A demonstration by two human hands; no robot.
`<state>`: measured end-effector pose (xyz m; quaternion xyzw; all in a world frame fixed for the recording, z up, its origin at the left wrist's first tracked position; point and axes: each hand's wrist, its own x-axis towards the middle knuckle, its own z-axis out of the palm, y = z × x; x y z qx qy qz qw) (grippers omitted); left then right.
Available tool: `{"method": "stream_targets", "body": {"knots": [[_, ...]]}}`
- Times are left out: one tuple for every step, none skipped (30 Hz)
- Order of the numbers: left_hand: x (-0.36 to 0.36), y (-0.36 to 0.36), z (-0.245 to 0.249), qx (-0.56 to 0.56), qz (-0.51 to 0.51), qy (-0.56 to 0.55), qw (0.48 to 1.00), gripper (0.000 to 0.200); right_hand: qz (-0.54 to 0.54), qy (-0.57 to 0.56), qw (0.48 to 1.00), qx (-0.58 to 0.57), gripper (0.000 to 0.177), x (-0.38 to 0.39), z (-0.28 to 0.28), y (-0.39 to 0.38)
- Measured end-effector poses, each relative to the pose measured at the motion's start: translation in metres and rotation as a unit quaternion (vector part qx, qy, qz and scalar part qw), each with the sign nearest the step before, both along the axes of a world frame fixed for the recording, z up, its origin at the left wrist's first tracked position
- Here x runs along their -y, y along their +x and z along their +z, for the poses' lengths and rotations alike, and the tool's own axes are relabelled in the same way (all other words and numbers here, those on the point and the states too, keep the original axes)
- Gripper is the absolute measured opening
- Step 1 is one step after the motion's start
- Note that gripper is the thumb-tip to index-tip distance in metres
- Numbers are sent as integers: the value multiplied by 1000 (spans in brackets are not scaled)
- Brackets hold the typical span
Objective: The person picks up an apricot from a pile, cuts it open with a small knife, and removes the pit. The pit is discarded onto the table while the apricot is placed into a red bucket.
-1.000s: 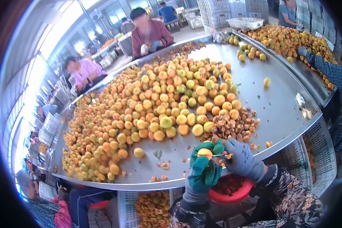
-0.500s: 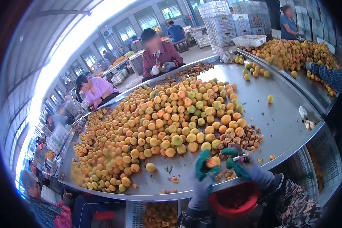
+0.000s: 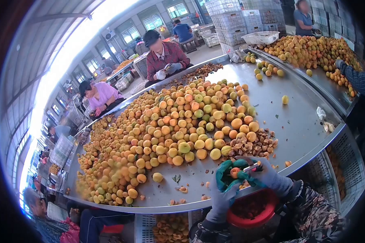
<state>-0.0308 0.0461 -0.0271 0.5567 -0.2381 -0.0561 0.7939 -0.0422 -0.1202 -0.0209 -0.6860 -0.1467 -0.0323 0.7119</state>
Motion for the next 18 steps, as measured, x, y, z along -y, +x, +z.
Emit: {"method": "stream_targets", "body": {"knots": [[1,-1,-1,12,25,21,999,54,-9,35,999,-5,41,-3,5,-1],[2,-2,-1,24,50,42,998,49,-18,70,997,-11,41,-4,9,-3],[0,-3,7,23,49,42,998,49,-19,70,997,-12,41,-2,10,-4],[-4,-3,21,0,20,157,987,41,-21,73,996,-53,37,0,10,-5],[-6,-3,28,-22,-10,269,963,35,-24,77,993,-92,33,1,11,-6],[-4,-1,14,73,29,218,973,38,-15,63,994,-93,35,1,15,-7],[-3,6,-10,73,29,218,973,38,-16,63,994,-93,35,1,9,-6],[-5,16,-37,229,121,246,934,30,-19,35,998,-52,36,2,-4,-4],[-3,20,-37,377,209,265,863,23,-23,6,1000,-10,37,0,-10,-2],[-3,16,-36,377,210,265,862,23,-42,-4,999,17,40,-5,-12,-1],[-3,8,-33,142,129,164,968,18,-40,-4,999,16,40,-5,-8,-1],[-2,2,-24,-105,38,48,993,18,-11,-55,998,20,40,-5,7,-4],[-1,1,-21,-106,40,48,992,18,17,-107,994,25,40,-5,15,-5],[-1,2,-19,-81,50,76,993,22,19,-106,994,24,40,-4,12,-5],[0,2,-15,-55,60,104,991,26,10,-98,995,27,39,-4,6,-3],[2,0,-2,-59,60,105,991,26,1,-89,996,28,38,-3,0,-2],[4,-4,15,-98,47,105,989,28,1,-88,996,20,38,-4,-8,-1],[3,-9,22,-142,32,106,984,30,-51,-120,991,-3,36,-4,-19,-2]]}}
